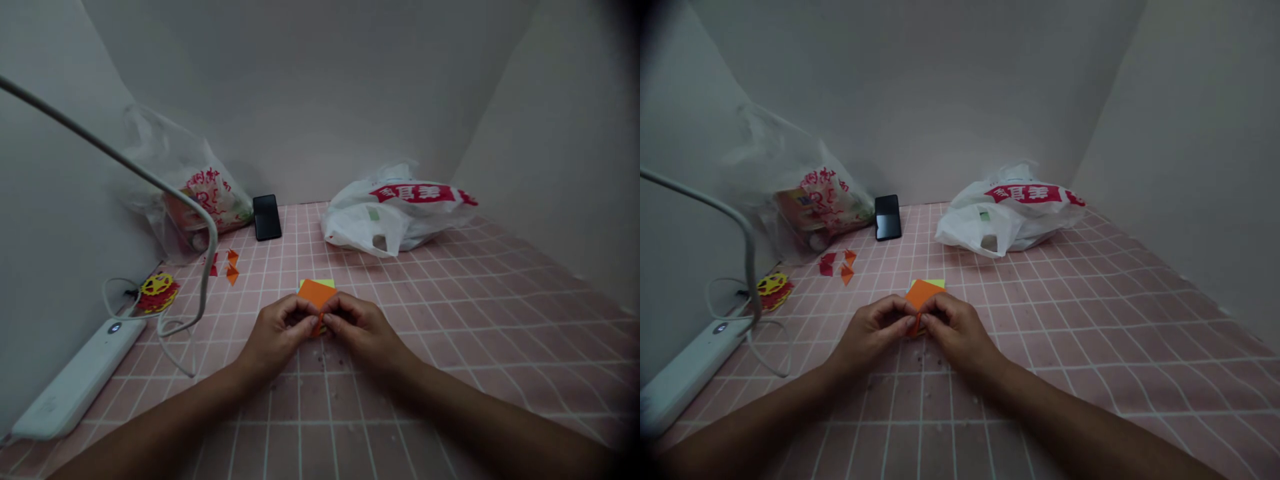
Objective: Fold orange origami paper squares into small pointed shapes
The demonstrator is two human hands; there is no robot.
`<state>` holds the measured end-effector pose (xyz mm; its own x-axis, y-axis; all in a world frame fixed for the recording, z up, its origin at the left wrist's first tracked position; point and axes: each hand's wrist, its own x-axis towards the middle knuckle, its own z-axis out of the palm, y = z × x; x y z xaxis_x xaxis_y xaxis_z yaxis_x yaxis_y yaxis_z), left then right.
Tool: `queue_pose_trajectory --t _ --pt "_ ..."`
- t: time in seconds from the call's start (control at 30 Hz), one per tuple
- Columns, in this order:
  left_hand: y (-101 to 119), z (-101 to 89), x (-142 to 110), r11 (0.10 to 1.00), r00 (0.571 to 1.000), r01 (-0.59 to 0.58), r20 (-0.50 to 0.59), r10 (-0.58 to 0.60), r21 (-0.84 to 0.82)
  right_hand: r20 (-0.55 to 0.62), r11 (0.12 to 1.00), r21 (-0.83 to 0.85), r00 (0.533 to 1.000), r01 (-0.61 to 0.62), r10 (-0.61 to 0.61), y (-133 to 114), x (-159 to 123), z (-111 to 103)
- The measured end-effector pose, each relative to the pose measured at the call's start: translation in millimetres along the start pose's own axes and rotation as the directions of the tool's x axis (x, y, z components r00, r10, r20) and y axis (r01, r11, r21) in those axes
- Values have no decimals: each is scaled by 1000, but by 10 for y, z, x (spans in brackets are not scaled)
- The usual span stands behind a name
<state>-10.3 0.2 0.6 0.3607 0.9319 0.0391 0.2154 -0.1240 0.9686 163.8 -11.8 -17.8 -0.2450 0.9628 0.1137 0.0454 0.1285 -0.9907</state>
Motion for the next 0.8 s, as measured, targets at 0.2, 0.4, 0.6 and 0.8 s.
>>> queue_pose_trajectory --t 0.2,0.4,0.6,0.8 --pt "-15 -18 19 1000 1000 5 19 -5 6 -29 999 -32 999 -24 23 -13 -14 7" --pt "1 -44 39 993 994 60 92 -51 -99 -19 999 -38 999 -28 27 -11 -31 5" --pt "-15 -21 38 995 996 59 65 -54 -83 10 998 -50 999 -34 35 -8 -18 -12" --pt "-42 -16 20 1000 998 17 55 -17 4 8 999 -15 999 -33 33 -16 -11 -7"
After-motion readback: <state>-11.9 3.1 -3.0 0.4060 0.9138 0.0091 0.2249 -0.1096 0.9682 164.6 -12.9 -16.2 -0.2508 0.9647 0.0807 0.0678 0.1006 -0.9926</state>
